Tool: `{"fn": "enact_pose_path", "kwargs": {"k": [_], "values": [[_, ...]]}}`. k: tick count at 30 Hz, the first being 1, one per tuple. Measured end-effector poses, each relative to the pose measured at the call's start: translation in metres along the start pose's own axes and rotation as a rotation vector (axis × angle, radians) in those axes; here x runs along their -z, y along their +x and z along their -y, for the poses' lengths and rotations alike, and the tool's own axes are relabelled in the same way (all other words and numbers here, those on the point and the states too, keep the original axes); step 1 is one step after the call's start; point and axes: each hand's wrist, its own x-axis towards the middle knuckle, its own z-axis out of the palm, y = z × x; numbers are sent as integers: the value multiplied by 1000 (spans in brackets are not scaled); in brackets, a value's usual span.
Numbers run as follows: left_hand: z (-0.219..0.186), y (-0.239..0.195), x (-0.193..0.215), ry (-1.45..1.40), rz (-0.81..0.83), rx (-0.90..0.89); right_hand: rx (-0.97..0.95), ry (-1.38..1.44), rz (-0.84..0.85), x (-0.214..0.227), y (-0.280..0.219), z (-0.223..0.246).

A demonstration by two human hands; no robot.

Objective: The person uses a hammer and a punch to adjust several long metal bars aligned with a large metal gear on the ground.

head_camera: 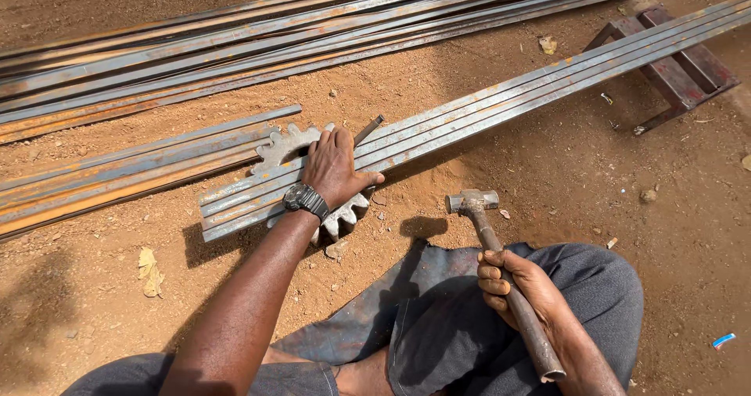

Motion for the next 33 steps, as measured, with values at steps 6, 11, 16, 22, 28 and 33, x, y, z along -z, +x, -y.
{"fn": "enact_pose_path", "kwargs": {"k": [6, 11, 16, 22, 28, 33], "values": [[21, -29, 16, -24, 11, 0, -16, -41, -52, -2, 1, 4], [55, -71, 40, -63, 8, 33, -25, -76, -68, -10, -3, 8], [68, -99, 56, -96, 18, 65, -48, -122, -99, -11, 3, 14], [69, -99, 54, -144, 16, 57, -41, -176, -90, -7, 4, 16], [68, -98, 55, -167, 14, 15, -50, -194, -152, 2, 6, 22], [71, -101, 54, -159, -17, -25, -50, -205, -160, -3, 12, 19]]}}
